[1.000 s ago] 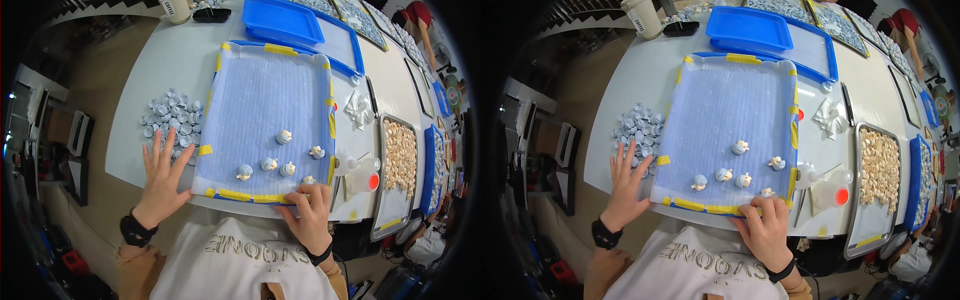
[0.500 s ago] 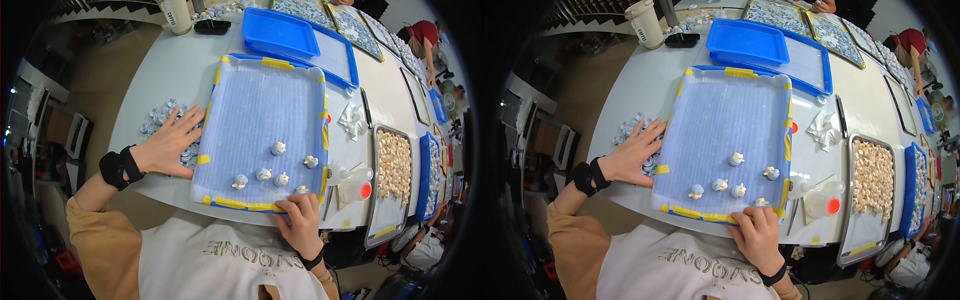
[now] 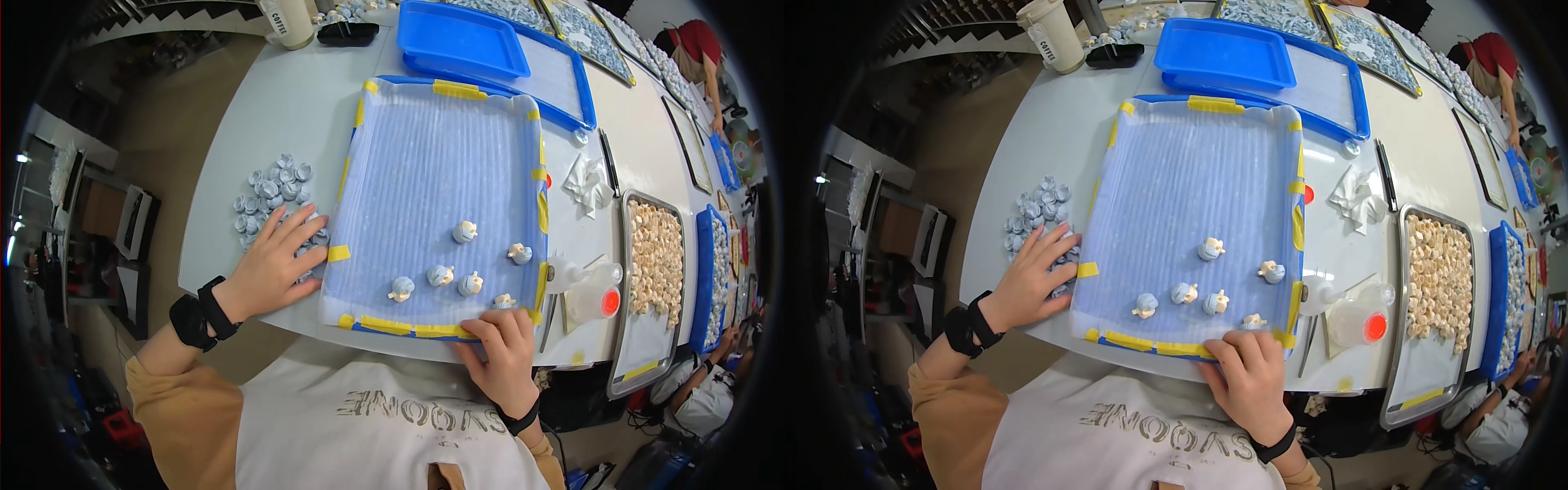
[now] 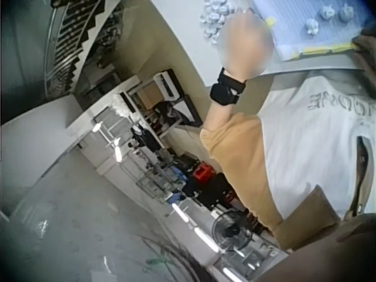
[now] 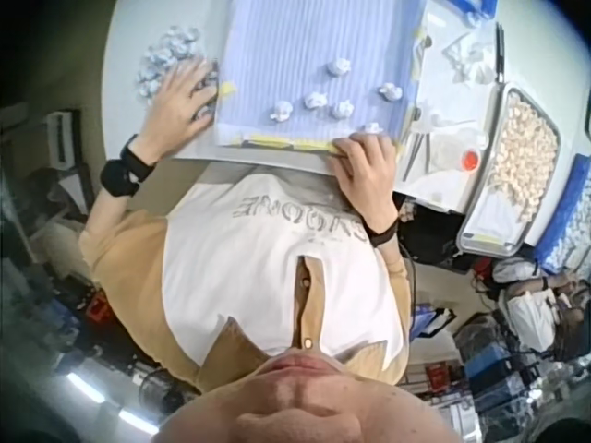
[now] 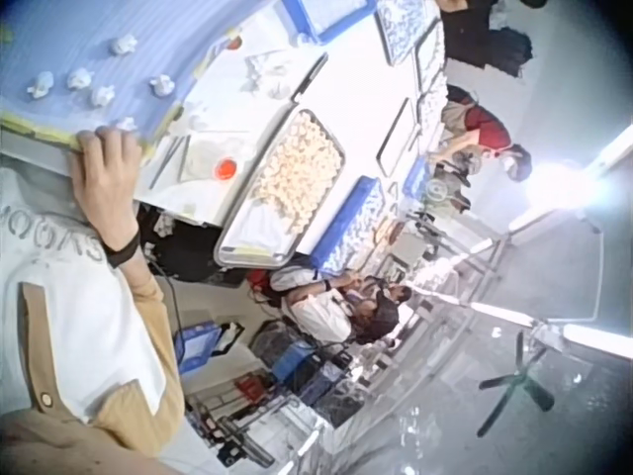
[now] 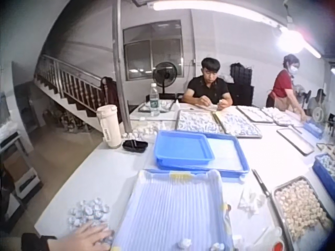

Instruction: The person assembles small, white, flower-shaped miniature figures by hand. They pick up a base and a top piece, apply glue from a bottle, and press the parts together. The completed figures are placed on a blue tray. The person repeats this process for multiple units throughout the clip.

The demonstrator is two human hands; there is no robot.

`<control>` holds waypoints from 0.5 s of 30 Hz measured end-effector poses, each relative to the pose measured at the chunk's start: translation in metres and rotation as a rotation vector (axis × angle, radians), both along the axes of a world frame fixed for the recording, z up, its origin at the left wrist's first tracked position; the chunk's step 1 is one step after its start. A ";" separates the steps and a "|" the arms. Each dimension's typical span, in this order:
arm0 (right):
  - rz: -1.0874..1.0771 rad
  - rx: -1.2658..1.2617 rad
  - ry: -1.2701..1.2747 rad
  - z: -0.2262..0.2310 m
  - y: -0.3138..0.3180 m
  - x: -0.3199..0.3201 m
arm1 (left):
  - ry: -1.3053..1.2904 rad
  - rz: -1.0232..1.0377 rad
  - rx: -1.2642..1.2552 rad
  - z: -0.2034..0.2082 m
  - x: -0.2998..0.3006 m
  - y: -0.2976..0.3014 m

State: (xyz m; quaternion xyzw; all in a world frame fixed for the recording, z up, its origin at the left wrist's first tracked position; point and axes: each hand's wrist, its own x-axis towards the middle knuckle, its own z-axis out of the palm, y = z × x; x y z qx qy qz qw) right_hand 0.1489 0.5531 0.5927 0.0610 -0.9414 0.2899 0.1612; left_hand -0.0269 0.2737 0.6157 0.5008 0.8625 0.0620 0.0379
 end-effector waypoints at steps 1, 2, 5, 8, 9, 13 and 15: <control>0.001 0.000 -0.001 0.000 0.000 0.000 | 0.022 -0.013 0.011 -0.001 0.000 -0.002; 0.000 -0.001 0.000 0.000 -0.001 0.000 | 0.046 -0.026 0.026 -0.003 0.000 -0.003; -0.004 -0.001 0.005 0.000 -0.001 0.000 | 0.000 -0.041 0.110 -0.009 -0.006 -0.008; -0.010 0.001 0.010 -0.001 0.000 0.000 | -0.077 -0.075 0.164 -0.002 -0.005 -0.007; -0.011 0.001 0.009 -0.001 0.000 0.000 | -0.086 -0.066 0.177 0.002 -0.006 -0.007; -0.011 0.006 0.006 0.000 0.000 0.000 | -0.049 0.092 0.297 0.028 -0.030 -0.010; -0.005 0.011 0.010 0.001 0.000 0.000 | -0.065 0.225 0.351 0.033 -0.059 -0.017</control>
